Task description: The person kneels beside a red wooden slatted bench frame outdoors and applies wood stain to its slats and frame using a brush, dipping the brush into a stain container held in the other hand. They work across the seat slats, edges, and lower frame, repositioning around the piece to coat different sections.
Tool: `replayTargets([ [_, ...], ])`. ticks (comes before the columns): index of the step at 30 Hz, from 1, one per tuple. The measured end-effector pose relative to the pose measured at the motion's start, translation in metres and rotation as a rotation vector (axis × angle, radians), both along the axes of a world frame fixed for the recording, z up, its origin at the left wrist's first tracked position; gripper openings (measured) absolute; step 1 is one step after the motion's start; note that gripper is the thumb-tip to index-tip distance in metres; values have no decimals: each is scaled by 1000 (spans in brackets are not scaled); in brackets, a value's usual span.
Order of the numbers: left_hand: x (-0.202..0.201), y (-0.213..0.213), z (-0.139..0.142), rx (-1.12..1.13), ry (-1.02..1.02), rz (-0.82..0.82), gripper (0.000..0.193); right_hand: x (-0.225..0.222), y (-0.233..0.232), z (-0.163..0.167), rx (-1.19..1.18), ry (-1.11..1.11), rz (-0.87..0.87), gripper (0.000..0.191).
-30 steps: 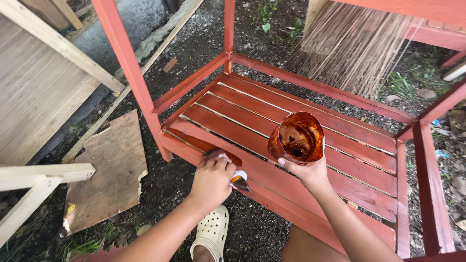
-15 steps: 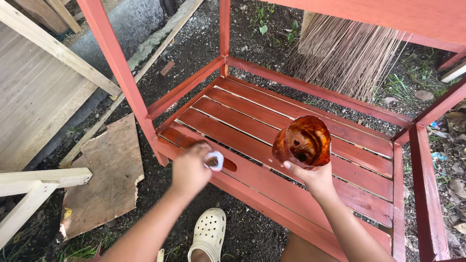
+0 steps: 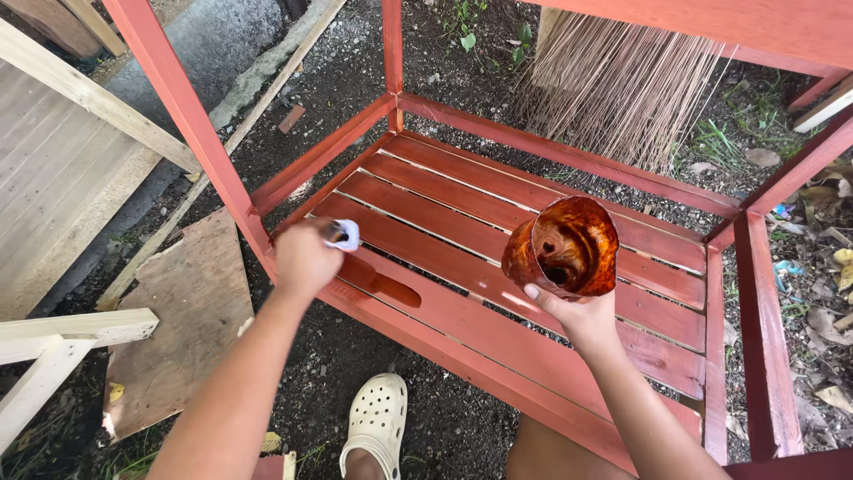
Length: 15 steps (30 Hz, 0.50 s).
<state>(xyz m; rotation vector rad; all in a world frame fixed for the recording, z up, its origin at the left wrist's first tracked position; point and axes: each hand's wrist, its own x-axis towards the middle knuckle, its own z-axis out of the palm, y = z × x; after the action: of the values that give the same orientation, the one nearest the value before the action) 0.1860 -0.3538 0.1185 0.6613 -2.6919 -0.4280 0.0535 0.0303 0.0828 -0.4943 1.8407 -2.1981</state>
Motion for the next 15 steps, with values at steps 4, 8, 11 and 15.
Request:
replayTargets([
  [4, -7, 72, 1, 89, 106, -124, 25, 2, 11, 5, -1, 12, -29, 64],
  [8, -5, 151, 5, 246, 103, -229, 29, 4, 34, 12, -27, 27, -51, 66],
  [11, -4, 217, 11, 313, 156, -337, 18, 6, 54, 19, 16, 27, -102, 64],
  [15, -4, 295, 16, 392, 81, -416, 16, 11, 74, 32, 31, 12, -164, 59],
])
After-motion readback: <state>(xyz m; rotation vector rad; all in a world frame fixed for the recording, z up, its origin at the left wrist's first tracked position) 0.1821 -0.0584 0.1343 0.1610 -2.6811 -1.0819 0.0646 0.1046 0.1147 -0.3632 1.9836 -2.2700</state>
